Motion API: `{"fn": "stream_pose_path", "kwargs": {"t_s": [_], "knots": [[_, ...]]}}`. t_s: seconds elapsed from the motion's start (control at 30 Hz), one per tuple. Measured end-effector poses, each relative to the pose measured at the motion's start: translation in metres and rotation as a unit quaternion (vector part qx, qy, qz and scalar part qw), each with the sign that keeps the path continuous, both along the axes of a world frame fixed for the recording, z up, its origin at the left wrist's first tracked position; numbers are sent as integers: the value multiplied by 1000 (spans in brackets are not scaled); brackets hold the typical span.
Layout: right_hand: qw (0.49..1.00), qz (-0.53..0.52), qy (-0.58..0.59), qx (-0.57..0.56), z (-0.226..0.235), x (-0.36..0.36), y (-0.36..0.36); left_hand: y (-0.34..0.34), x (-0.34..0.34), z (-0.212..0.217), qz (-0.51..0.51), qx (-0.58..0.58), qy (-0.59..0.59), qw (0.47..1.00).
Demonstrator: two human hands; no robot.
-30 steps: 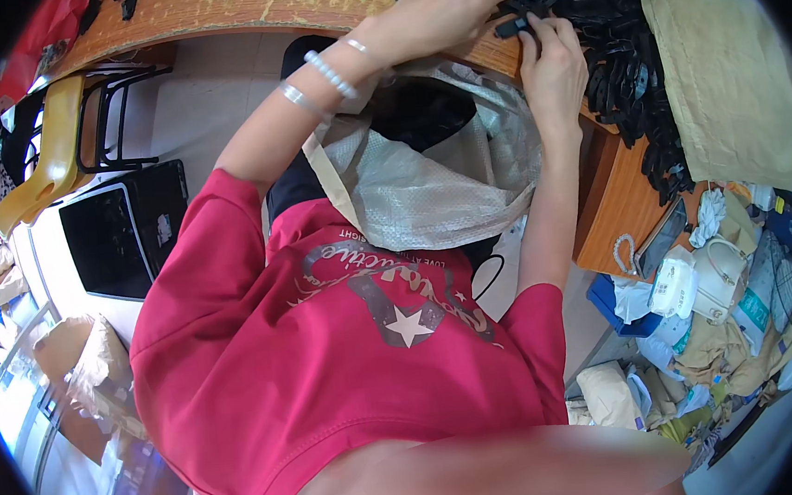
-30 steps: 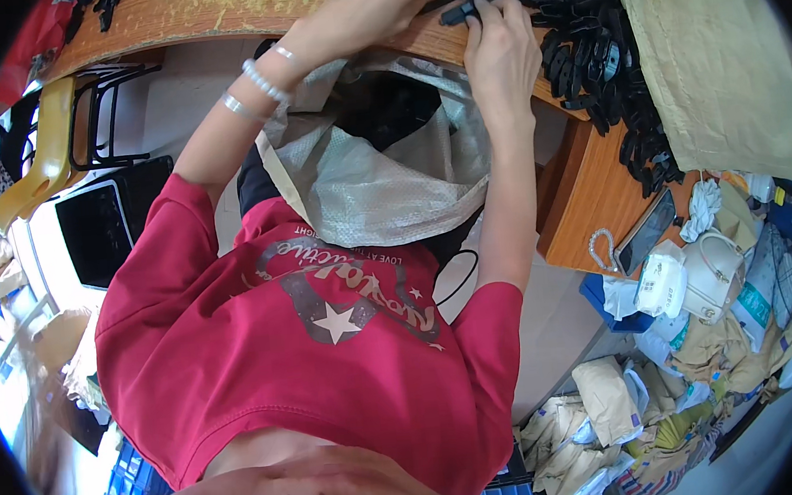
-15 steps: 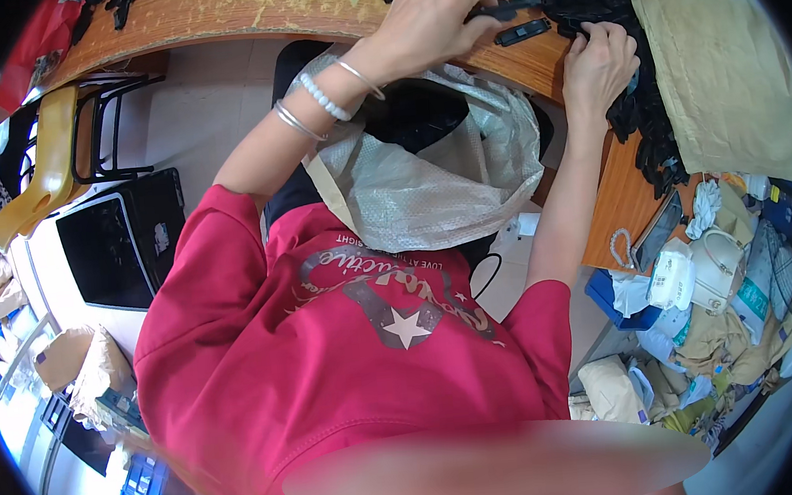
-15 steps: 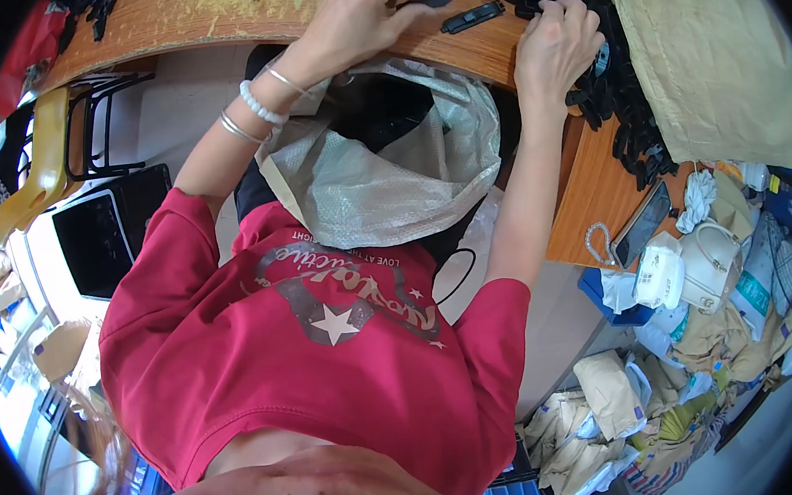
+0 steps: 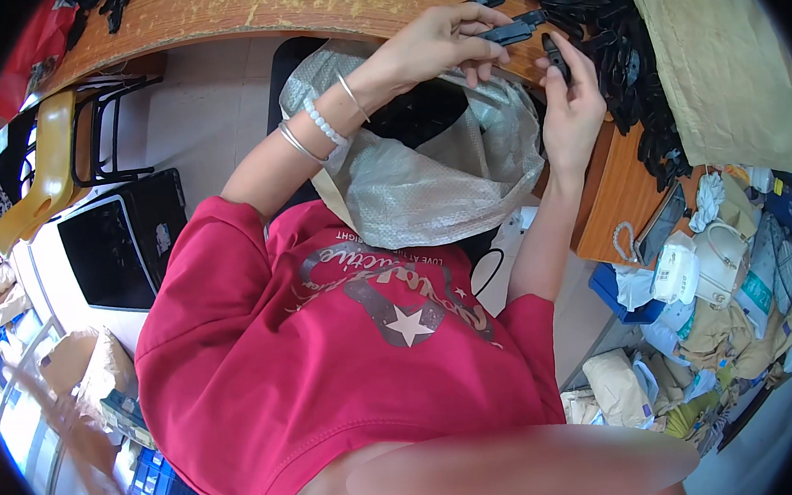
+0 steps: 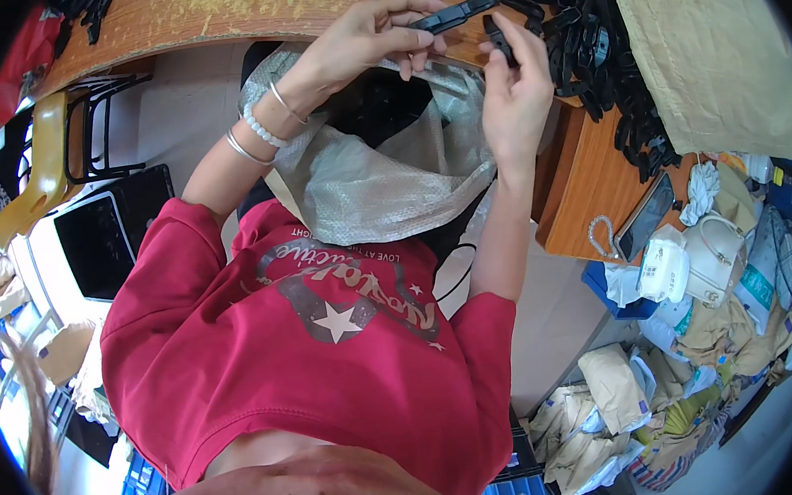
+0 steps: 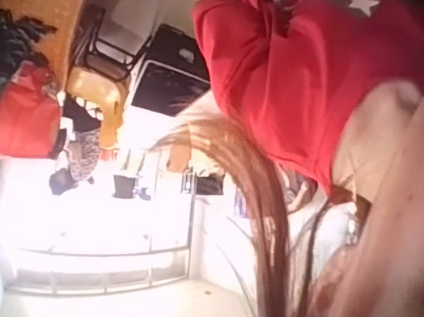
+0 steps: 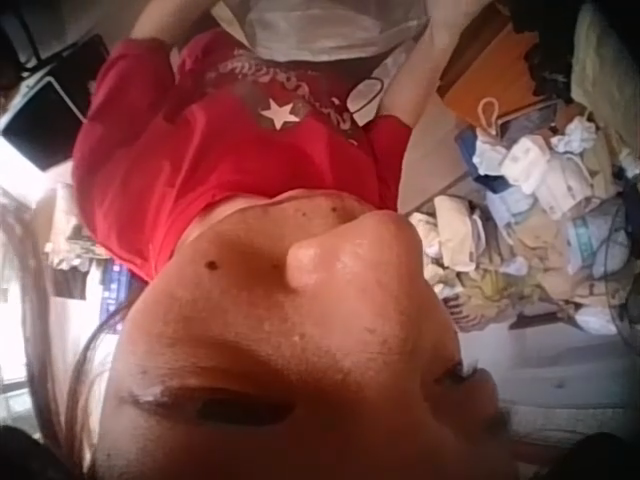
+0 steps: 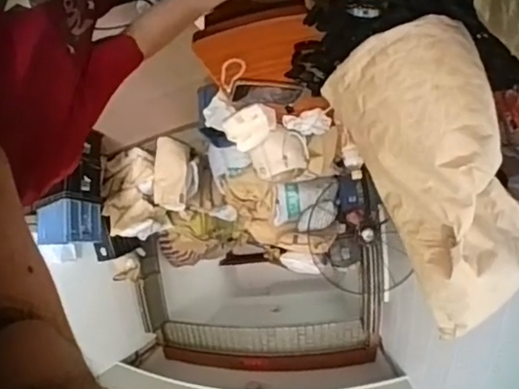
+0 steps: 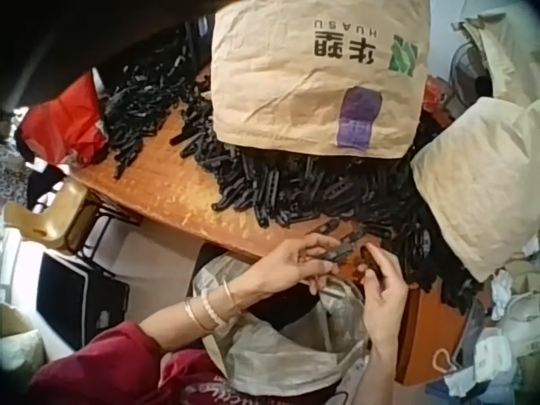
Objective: Inspecting small black plastic components and placing them into a collection bag.
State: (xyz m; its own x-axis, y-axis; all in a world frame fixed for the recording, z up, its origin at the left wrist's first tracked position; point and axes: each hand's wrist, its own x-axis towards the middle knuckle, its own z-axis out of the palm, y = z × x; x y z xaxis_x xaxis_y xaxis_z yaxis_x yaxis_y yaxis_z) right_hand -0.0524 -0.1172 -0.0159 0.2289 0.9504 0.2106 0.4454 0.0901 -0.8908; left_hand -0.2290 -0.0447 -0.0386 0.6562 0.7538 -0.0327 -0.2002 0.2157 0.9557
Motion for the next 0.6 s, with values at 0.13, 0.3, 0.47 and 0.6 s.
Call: {"fn": "stream_pose_path", "kwargs": {"t_s": [0.13,0.3,0.47,0.6], "knots": [[987,24,140,-68,19,-13,-19,0,-3,5,-4,-91,-17,996],[987,39,155,5,21,-18,-24,1,0,13,60,-90,22,994],[990,43,125,46,15,-26,-22,-8,1,26,30,-166,95,981],[995,25,23,90,11,-26,-24,-12,0,16,-1,-20,56,998]]}}
